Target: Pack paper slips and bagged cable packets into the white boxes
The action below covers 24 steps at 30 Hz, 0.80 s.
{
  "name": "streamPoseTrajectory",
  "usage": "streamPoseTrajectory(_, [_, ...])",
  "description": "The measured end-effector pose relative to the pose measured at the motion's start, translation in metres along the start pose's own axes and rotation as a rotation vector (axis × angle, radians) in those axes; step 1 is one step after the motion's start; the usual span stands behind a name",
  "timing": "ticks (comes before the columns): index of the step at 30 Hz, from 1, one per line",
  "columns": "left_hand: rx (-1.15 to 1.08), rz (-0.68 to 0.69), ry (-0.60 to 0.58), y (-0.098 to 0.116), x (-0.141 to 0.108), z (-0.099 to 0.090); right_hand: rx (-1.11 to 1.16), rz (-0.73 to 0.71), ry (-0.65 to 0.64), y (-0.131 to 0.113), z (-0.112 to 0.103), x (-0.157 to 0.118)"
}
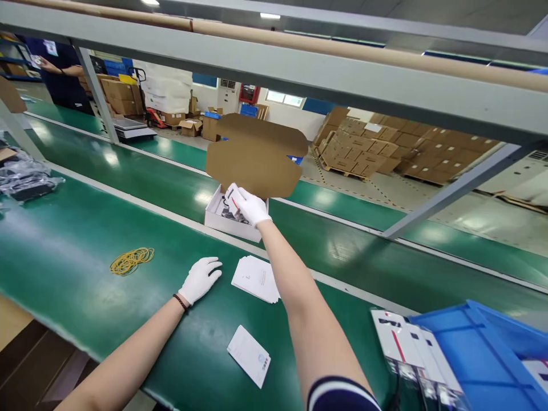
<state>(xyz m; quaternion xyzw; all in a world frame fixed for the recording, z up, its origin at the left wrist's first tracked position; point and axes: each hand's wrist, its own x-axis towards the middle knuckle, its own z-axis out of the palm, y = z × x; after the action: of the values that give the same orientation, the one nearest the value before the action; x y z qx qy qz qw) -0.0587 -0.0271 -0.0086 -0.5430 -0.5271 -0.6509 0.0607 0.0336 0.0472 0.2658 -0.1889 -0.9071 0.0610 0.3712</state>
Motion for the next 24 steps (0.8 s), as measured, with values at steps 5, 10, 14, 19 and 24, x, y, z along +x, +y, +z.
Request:
streamPoseTrajectory(5, [-0.028, 0.024, -0.036, 0.000, 0.011, 0.002, -0.344, 0.051, -0.043, -0.005, 0.035, 0.078])
streamPoseTrajectory(10, [0.021, 0.051, -0.070, -0.002, 0.013, 0.007, -0.471, 0.091, -0.110, 0.021, 0.059, 0.102])
streamPoseTrajectory(14, [0.214, 0.083, -0.092, 0.001, 0.011, 0.006, -0.580, 0.143, -0.051, 0.038, 0.059, 0.114])
streamPoseTrajectory(19, [0.414, 0.102, -0.121, 0.005, 0.011, 0.004, -0.588, 0.215, -0.062, 0.046, 0.035, 0.117])
streamPoseTrajectory(24, [0.454, 0.121, -0.112, 0.005, 0.013, 0.005, -0.574, 0.201, -0.122, 0.055, 0.021, 0.107])
